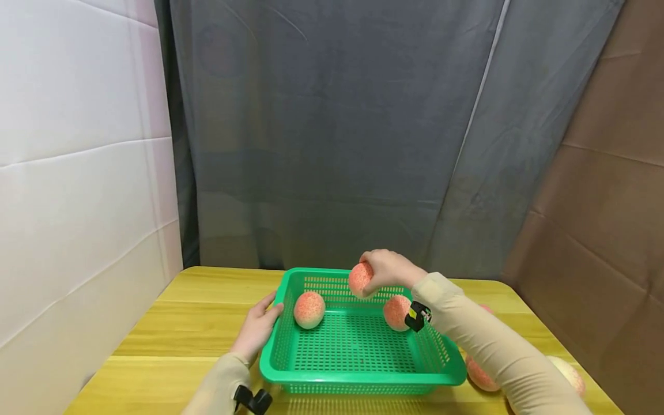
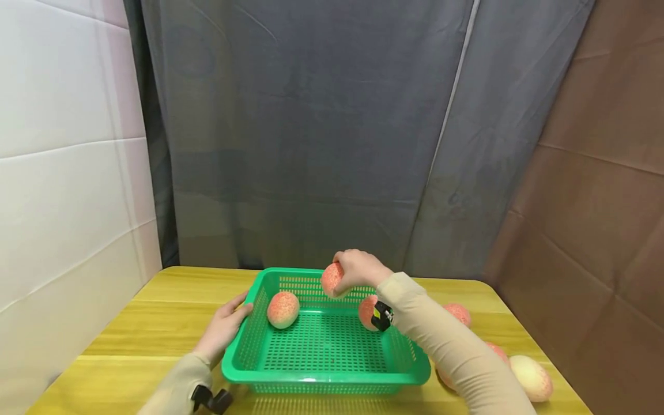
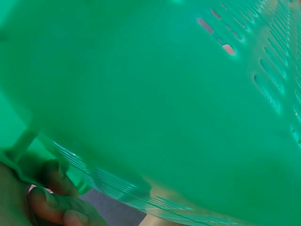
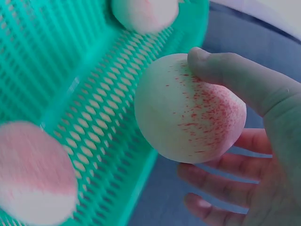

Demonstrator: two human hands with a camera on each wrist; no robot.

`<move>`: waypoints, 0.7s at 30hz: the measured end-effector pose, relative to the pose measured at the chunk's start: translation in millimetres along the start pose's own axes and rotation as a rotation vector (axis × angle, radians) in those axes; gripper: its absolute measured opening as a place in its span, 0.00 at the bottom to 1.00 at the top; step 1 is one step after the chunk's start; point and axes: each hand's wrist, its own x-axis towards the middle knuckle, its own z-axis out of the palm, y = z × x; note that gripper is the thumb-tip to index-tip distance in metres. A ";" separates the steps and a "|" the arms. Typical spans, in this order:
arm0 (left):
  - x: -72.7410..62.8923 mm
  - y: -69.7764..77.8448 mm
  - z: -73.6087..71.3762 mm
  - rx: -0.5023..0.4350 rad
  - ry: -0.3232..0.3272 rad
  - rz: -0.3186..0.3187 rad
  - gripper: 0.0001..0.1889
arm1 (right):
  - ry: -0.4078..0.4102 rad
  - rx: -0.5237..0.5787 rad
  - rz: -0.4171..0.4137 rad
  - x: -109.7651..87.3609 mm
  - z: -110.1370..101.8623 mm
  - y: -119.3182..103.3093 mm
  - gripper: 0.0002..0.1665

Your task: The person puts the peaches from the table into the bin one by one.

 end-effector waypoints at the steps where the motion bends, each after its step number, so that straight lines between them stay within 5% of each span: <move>1: 0.1 0.2 0.8 -0.002 -0.001 0.003 0.27 | -0.006 -0.003 0.000 1.1 5.3 -2.0 0.35; 11: 0.3 -0.2 7.0 -0.021 -0.009 0.005 0.28 | -0.026 0.036 -0.025 6.9 43.5 -13.1 0.34; 21: 1.0 -0.4 10.7 -0.037 -0.013 -0.011 0.28 | -0.048 0.085 -0.043 7.0 63.3 -17.2 0.23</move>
